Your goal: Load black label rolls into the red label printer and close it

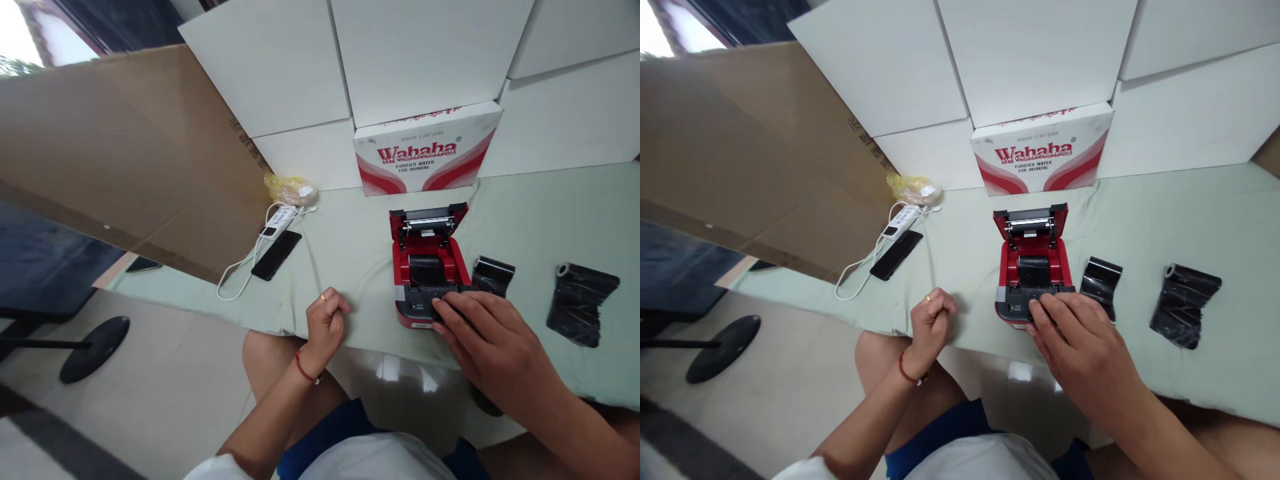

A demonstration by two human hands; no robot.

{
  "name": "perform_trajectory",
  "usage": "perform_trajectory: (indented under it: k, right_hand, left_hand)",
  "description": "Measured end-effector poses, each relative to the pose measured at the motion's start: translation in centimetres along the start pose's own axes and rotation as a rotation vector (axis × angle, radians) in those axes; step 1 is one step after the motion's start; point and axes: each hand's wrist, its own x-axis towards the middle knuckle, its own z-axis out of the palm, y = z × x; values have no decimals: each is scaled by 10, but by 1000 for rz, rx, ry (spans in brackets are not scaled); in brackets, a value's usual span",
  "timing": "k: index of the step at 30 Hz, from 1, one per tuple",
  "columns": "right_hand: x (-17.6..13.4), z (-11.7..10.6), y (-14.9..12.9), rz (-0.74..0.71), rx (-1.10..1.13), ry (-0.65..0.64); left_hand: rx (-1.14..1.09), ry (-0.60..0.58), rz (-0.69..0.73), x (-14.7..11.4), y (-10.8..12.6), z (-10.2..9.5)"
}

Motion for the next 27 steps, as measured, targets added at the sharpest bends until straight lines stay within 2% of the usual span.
perform_trajectory:
  k: [5,7,10,13,17,22,27]
  right_hand:
    - [-10,3,0,5,32,29]
    - [-13,2,-1,15,47,27]
    - [-15,1,-2,29,38,15]
    - [-18,3,-4,34,8,26]
    - [-22,6,-6,17,9,0]
    - [-29,5,-5,0,14,-11]
    - [-32,6,-3,7,23,-17]
  left_hand:
    - [37,116,43,66,29,7]
    - [-9,114,92,99,40,13]
    - [-110,13,166,143,55,24]
    - [-180,-154,165,167,66,38]
    - [-243,-320,94,169,71,48]
    - [-243,-259,96,157,71,44]
    - [-192,-353,200,141,77,34]
